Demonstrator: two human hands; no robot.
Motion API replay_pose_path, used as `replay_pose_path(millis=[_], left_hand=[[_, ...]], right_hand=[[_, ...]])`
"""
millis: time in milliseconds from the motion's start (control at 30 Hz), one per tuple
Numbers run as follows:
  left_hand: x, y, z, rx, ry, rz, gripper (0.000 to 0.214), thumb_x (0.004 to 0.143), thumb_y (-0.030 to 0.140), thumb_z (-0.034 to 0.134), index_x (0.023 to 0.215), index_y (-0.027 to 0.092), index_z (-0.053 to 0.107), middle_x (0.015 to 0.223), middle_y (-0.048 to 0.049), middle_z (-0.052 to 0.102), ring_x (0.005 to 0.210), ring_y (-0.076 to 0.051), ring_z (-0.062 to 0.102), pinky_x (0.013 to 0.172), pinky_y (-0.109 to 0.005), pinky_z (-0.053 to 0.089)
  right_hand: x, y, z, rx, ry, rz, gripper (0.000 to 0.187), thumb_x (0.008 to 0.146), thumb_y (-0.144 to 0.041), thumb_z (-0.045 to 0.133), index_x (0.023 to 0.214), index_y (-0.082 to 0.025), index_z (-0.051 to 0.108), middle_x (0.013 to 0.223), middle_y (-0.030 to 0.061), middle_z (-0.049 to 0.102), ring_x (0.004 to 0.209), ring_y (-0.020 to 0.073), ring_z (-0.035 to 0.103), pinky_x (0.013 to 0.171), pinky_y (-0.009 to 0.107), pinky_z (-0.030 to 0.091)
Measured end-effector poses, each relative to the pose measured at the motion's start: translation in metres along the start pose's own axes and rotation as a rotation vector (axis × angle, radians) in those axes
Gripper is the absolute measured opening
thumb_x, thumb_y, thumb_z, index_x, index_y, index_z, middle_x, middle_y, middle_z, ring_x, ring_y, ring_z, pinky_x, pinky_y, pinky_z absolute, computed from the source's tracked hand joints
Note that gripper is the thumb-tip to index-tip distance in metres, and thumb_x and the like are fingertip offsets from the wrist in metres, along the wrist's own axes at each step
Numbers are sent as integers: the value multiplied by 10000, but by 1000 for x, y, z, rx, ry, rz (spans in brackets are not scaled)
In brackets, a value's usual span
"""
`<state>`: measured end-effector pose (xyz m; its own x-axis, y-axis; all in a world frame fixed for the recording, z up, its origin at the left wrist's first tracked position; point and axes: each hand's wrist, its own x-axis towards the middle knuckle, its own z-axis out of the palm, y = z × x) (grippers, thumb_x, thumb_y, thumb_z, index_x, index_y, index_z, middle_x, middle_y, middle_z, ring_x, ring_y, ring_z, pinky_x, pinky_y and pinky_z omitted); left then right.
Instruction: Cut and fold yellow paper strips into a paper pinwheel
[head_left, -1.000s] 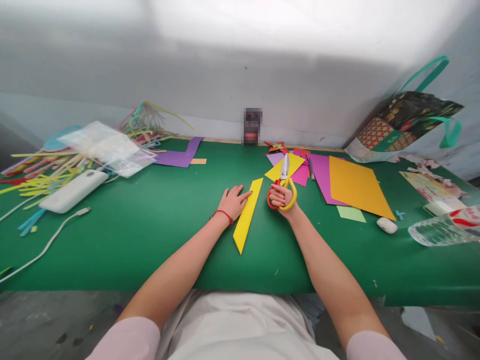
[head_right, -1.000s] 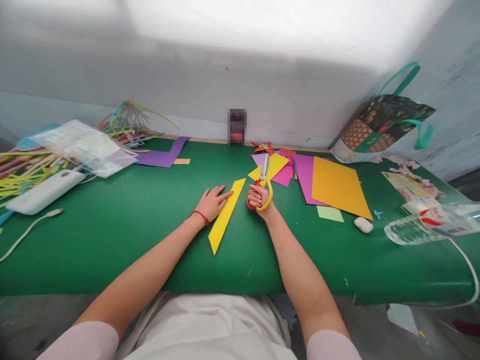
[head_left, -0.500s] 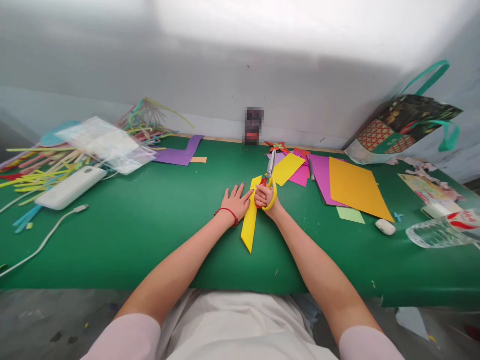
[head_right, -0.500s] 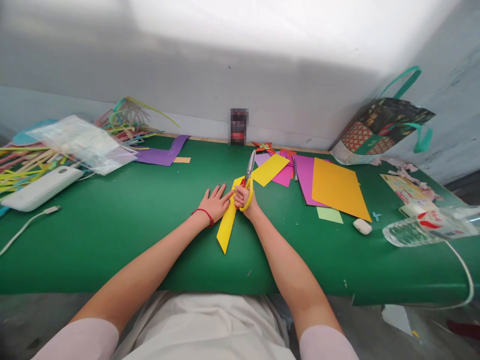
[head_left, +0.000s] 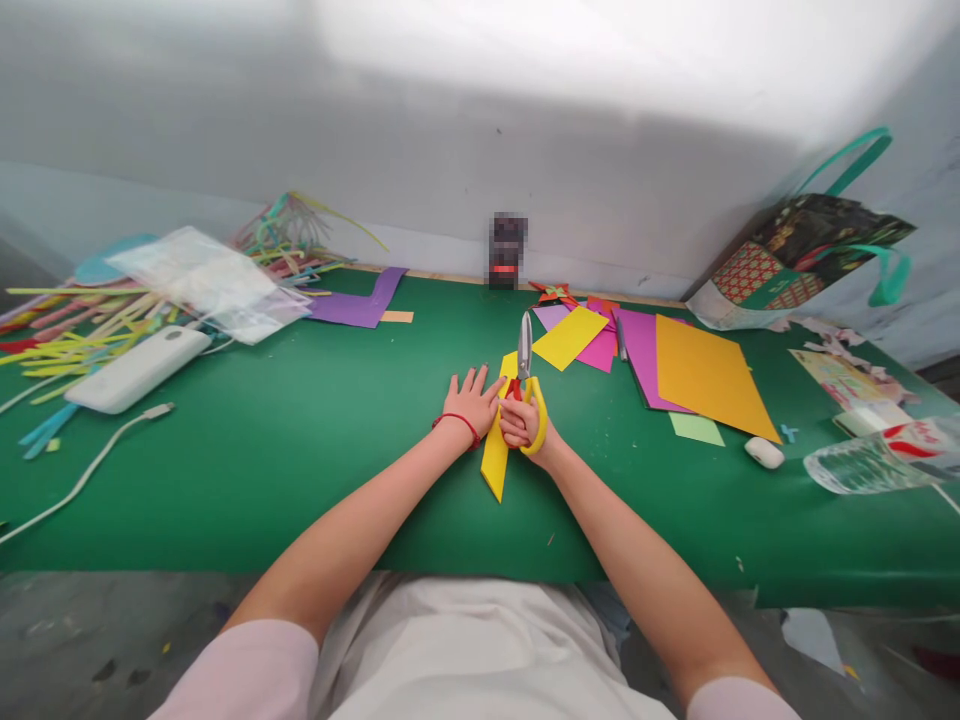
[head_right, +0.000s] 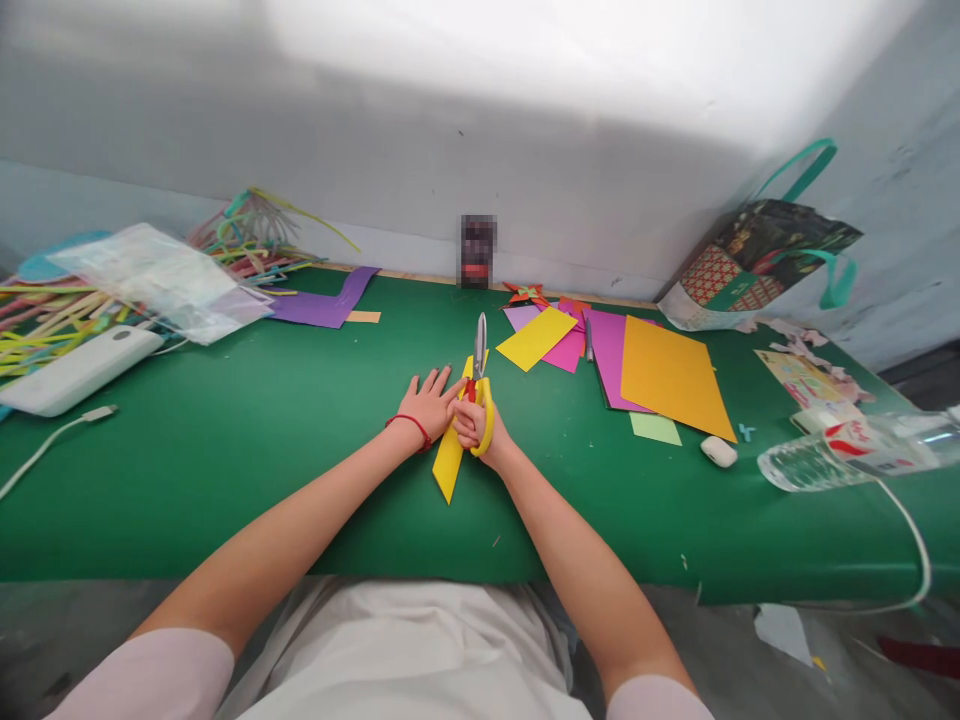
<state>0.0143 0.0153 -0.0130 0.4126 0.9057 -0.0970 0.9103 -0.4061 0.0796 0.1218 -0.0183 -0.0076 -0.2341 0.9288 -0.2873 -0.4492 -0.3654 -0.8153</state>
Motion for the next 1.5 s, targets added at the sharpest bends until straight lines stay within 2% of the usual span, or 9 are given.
replay_pose_path(millis=[433, 667, 867, 933, 1100, 1267, 1367, 1500], left_hand=[[1, 0, 0, -11, 6, 4, 482, 917, 303, 240, 1396, 274, 287, 1495, -61, 204, 1361, -264, 196, 1074, -503, 160], [-1, 1, -4, 5, -7, 5, 488, 917, 289, 227, 1401, 254, 278, 1493, -78, 205, 1358, -267, 206, 1072, -498, 169], [-1, 1, -6, 4, -28, 2, 492, 913, 276, 237, 1402, 250, 279, 1498, -63, 193, 1366, -257, 182, 1081, -482, 154], [-1, 0, -5, 4, -27, 10, 490, 909, 285, 255, 1395, 238, 301, 1497, -68, 196, 1366, -265, 178, 1081, -483, 156], [0, 0, -1, -3, 20, 26, 481, 911, 285, 262, 1386, 236, 322, 1482, -94, 237, 1348, -290, 225, 1065, -497, 188], [0, 0, 1, 2, 44, 32, 479, 915, 283, 262, 1390, 256, 310, 1481, -94, 242, 1347, -291, 229, 1061, -492, 201], [-1, 0, -1, 10, 35, 25, 480, 916, 288, 259, 1394, 267, 298, 1482, -76, 247, 1351, -283, 220, 1062, -490, 198], [-2, 0, -3, 10, 25, 34, 479, 912, 293, 267, 1386, 250, 318, 1481, -80, 249, 1352, -286, 215, 1061, -491, 201]], right_hand=[[-39, 25, 10, 18, -147, 59, 465, 595, -376, 718, 562, -217, 282, 297, -148, 274, 240, 10, 126, 236, 130, 71], [-57, 34, 14, 39, -145, 94, 474, 591, -379, 716, 589, -219, 271, 300, -158, 271, 245, 11, 117, 231, 115, 84], [-69, 42, 16, 24, -83, 120, 480, 575, -410, 724, 608, -226, 282, 295, -164, 252, 251, 19, 125, 230, 116, 90], [-68, 42, 16, 20, -78, 131, 480, 575, -404, 723, 596, -224, 279, 294, -161, 248, 251, 18, 130, 233, 119, 90], [-51, 31, 10, 31, -162, 177, 490, 557, -382, 728, 556, -221, 265, 279, -150, 261, 241, 14, 107, 231, 137, 72], [-25, 13, 5, -5, -109, 103, 494, 549, -366, 732, 538, -215, 262, 279, -143, 275, 248, 12, 114, 242, 142, 59], [-17, 6, 2, -43, -102, 93, 423, 581, -354, 719, 581, -218, 319, 285, -151, 266, 251, 17, 114, 254, 142, 50], [-20, 4, -4, -78, -212, 115, 396, 623, -359, 704, 635, -223, 332, 306, -157, 280, 260, 23, 111, 262, 134, 60]])
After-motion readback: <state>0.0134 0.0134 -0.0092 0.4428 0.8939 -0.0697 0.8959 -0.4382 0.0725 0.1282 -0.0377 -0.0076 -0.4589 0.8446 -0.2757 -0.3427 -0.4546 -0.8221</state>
